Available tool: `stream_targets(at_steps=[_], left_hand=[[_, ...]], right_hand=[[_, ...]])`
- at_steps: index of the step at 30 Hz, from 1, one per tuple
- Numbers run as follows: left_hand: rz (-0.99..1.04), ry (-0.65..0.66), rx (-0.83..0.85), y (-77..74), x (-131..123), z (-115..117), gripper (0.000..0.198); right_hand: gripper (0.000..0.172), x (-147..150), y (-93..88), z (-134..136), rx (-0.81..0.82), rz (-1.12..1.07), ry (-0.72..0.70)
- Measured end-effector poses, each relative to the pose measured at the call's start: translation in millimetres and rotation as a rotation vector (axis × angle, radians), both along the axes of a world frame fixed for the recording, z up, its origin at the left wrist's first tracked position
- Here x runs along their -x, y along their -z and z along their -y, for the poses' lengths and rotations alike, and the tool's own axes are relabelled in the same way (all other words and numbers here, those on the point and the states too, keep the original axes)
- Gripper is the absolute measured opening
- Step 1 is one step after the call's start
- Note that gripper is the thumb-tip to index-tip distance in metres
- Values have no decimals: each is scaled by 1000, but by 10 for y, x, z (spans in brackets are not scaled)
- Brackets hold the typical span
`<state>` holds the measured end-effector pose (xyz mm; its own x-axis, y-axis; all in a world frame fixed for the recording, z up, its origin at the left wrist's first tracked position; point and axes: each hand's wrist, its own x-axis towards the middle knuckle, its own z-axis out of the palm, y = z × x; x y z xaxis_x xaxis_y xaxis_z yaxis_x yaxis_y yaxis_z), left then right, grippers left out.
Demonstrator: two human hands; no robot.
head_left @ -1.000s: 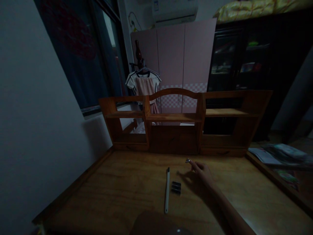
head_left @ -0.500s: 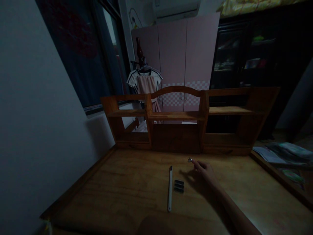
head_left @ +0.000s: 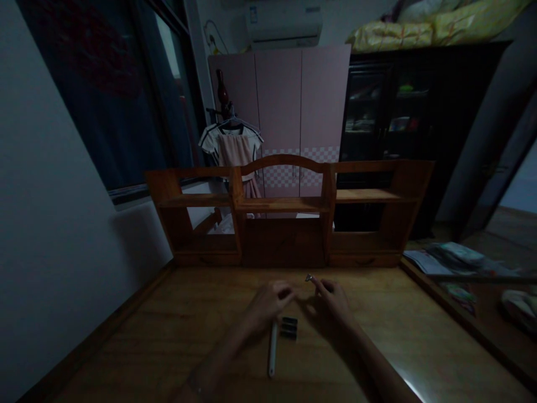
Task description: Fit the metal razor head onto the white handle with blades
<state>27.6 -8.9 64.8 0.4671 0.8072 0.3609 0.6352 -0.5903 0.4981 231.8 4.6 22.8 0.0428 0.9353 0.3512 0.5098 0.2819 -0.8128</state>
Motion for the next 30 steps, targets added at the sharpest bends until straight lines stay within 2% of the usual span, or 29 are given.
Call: stream_targets(at_steps=[3,6,8,13,21,26,30], left_hand=[[76,-160,-9,254,254,-254,28],[86,-150,-3,458,336,-310,21],[66,-142,-12,528,336,-286,16],[-23,-237,8,575,350,-270,11],[-86,-265,29,603,387,-282,20],[-6,-184,135,662,364,-267,27],[112,-209,217,721,340,-323,25]], right_hand=[[52,-13,18,-22,20,24,19],[50,-12,47,-50,36,63,30],[48,10,66,-53,27,114,11],[47,67,91,-33,-1,225,-24],[46,68,49,-12,-24,284,-33],[44,69,54,-12,-19,272,-36],[45,62,77,-23,-29,276,-21]])
